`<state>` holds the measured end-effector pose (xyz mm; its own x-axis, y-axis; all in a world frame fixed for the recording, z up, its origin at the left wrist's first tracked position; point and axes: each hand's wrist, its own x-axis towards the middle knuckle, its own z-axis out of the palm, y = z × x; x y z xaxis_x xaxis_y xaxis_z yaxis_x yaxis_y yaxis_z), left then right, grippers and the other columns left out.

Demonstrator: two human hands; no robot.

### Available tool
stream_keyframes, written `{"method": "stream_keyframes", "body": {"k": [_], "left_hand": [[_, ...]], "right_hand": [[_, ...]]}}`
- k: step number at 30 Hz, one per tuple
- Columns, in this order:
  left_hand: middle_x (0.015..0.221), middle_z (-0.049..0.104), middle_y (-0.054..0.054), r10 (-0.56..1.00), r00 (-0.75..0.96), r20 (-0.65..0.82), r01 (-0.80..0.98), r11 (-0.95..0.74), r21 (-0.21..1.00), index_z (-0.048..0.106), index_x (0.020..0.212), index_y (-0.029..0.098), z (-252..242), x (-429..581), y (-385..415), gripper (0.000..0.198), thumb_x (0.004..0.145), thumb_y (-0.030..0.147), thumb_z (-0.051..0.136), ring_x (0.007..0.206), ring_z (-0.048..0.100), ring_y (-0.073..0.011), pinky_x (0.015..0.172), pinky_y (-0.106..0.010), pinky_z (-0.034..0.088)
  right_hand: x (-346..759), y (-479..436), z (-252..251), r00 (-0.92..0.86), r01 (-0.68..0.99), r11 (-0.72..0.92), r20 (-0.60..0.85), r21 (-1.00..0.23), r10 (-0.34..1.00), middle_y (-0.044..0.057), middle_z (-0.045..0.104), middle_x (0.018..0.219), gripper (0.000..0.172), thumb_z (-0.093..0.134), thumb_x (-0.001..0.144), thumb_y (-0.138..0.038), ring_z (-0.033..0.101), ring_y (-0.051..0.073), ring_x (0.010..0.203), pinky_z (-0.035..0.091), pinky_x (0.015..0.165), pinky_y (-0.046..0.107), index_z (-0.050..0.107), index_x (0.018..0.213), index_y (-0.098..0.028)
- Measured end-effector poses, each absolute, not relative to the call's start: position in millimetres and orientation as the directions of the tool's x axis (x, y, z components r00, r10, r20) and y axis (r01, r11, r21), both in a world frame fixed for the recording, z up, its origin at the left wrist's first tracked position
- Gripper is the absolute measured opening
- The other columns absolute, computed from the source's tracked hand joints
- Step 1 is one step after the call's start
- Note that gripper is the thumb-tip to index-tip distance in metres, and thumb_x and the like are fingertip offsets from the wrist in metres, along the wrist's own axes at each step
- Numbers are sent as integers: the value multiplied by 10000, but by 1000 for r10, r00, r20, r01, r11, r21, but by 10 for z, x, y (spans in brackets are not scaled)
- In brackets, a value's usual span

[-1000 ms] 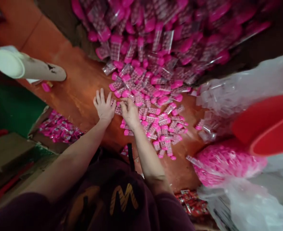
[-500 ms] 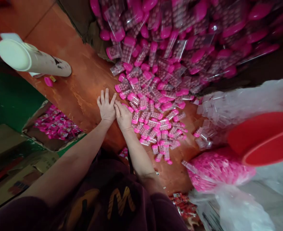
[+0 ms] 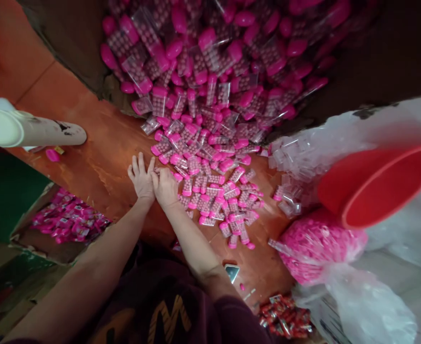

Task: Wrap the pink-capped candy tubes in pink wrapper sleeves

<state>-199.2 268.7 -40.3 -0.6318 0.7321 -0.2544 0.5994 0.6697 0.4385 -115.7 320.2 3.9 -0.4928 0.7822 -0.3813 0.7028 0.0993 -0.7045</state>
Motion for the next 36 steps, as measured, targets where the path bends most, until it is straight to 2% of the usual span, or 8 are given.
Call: {"method": "stream_keyframes", "body": {"k": [6, 12, 16, 18, 20, 23, 26, 36], "left_hand": [[1754, 369, -156, 732, -637, -241, 606, 669, 430, 648, 1520, 247, -432, -1998, 2680, 481, 1054, 259, 527, 1684, 206, -371, 1324, -656, 164], [1753, 363, -183, 741, -638, -208, 637, 660, 398, 646, 1526, 238, -455, -1995, 2667, 479, 1068, 294, 516, 1678, 215, -393, 1313, -659, 186], [1746, 379, -185, 748, -649, -142, 662, 646, 379, 672, 1493, 225, -475, -1950, 2675, 465, 1062, 335, 539, 1662, 252, -406, 1297, -653, 217], [1737, 395, -193, 753, -652, -84, 683, 633, 365, 690, 1467, 201, -477, -1918, 2683, 474, 1052, 387, 555, 1652, 272, -416, 1289, -648, 229], [1727, 406, -205, 754, -655, -49, 693, 626, 356, 705, 1441, 178, -480, -1892, 2689, 491, 1040, 425, 566, 1642, 286, -425, 1281, -650, 239], [1717, 420, -214, 757, -652, -28, 702, 617, 356, 711, 1430, 165, -501, -1876, 2687, 497, 1041, 429, 550, 1635, 299, -431, 1272, -656, 246], [1711, 428, -219, 765, -644, -4, 715, 603, 354, 706, 1436, 165, -535, -1878, 2676, 506, 1036, 434, 553, 1632, 306, -435, 1267, -659, 251], [1692, 454, -230, 774, -633, 25, 740, 595, 313, 735, 1374, 136, -557, -1880, 2672, 517, 1045, 478, 533, 1612, 342, -446, 1247, -649, 292]], "right_hand": [[-1134, 3195, 102, -533, 616, 131, -288, -777, 796, 161, 688, 1210, 321, 383, 1073, -200, 638, 258, 1187, 523, 1138, 415, 670, 1216, -186], [-1180, 3133, 107, -512, 676, 91, -377, -731, 772, 142, 698, 1179, 270, 488, 1086, -301, 666, 251, 1113, 560, 1046, 394, 663, 1248, -174], [-1123, 3371, 175, -545, 672, 202, -291, -712, 786, 142, 718, 1169, 323, 509, 1095, -374, 683, 243, 1084, 566, 1010, 375, 698, 1236, -155], [-1030, 3745, 249, -517, 697, 269, -206, -664, 831, 170, 700, 1286, 398, 446, 1112, -408, 646, 286, 1210, 518, 1094, 443, 697, 1297, -161], [-917, 4251, 320, -398, 808, 292, -108, -511, 911, 207, 637, 1438, 508, 407, 1112, -479, 579, 358, 1320, 460, 1141, 551, 654, 1418, -158], [-767, 4942, 356, -266, 918, 249, -14, -308, 964, 221, 435, 1682, 671, 455, 1079, -576, 352, 440, 1558, 306, 1235, 671, 480, 1616, -174], [-657, 5179, 293, -304, 930, 284, -55, -233, 951, 207, 375, 1733, 717, 460, 1076, -574, 278, 432, 1611, 316, 1229, 650, 380, 1680, -195], [1, 4396, 351, -452, 885, 387, -278, -258, 848, 196, 597, 1577, 643, 566, 1033, -573, 452, 431, 1509, 320, 1229, 688, 602, 1525, -162]]}}
